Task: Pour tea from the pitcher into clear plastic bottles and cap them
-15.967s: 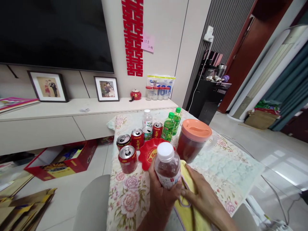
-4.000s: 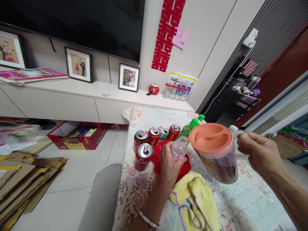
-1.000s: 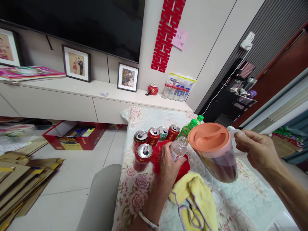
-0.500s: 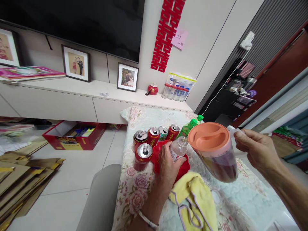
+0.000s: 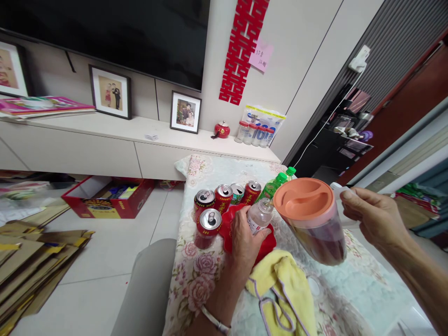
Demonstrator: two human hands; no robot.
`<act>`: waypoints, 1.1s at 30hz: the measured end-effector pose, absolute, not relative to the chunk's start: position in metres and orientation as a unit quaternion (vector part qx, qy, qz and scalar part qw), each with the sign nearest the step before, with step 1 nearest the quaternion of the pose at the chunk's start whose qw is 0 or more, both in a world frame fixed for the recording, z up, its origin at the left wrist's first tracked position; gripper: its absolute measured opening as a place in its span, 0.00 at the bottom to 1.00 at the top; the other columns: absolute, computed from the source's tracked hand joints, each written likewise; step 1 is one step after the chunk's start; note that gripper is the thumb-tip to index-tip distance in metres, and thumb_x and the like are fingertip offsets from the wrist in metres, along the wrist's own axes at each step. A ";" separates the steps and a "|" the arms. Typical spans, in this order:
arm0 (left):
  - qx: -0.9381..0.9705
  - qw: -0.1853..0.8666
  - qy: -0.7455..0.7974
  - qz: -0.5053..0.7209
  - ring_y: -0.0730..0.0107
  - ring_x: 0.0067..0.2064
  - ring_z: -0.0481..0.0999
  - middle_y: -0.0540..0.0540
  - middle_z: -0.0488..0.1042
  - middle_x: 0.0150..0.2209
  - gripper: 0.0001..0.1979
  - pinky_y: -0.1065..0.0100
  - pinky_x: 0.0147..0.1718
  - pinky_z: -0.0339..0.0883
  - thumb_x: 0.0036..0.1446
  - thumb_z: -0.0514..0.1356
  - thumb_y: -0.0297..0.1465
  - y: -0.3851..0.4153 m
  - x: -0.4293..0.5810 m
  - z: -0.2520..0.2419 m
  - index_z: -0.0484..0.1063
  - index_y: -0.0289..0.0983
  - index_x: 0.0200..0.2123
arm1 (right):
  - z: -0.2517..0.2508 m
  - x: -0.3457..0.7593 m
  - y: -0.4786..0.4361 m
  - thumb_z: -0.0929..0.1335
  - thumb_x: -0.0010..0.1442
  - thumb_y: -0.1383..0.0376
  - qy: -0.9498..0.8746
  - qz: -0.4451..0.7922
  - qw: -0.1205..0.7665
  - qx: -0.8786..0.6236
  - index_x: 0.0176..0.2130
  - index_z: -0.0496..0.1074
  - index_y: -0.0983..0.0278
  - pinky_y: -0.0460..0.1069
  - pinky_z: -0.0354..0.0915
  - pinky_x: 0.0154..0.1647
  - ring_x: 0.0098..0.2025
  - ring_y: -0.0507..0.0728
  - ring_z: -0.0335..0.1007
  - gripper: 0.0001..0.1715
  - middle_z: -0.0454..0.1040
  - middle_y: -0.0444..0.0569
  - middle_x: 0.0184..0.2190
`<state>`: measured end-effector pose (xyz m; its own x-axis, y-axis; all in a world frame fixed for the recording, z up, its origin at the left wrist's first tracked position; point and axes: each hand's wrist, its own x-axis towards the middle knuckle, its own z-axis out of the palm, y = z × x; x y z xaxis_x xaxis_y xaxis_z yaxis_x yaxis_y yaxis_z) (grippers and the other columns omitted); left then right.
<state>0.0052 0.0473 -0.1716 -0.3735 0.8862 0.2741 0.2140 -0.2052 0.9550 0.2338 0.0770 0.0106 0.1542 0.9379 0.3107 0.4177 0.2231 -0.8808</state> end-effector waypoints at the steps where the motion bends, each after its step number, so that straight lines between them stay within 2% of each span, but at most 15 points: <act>1: 0.486 0.277 0.565 0.606 0.48 0.59 0.76 0.39 0.76 0.56 0.38 0.48 0.57 0.69 0.44 0.75 0.20 0.047 0.005 -0.172 0.64 0.41 0.56 | 0.010 0.234 0.077 0.82 0.42 0.41 -0.596 0.258 0.506 -0.568 0.20 0.71 0.63 0.47 0.44 0.25 0.23 0.48 0.48 0.33 0.55 0.38 0.19; 26: 0.485 0.282 0.562 0.608 0.49 0.58 0.76 0.40 0.76 0.55 0.37 0.48 0.57 0.69 0.44 0.75 0.21 0.048 0.005 -0.172 0.65 0.41 0.56 | 0.015 0.227 0.076 0.82 0.41 0.40 -0.599 0.255 0.505 -0.567 0.17 0.68 0.64 0.47 0.43 0.24 0.22 0.47 0.47 0.36 0.53 0.37 0.17; 33: 0.484 0.283 0.560 0.610 0.49 0.58 0.76 0.40 0.76 0.55 0.37 0.48 0.57 0.69 0.44 0.76 0.22 0.048 0.005 -0.172 0.65 0.40 0.56 | 0.015 0.229 0.076 0.82 0.40 0.39 -0.597 0.244 0.501 -0.577 0.18 0.70 0.63 0.47 0.43 0.24 0.22 0.48 0.48 0.35 0.55 0.38 0.17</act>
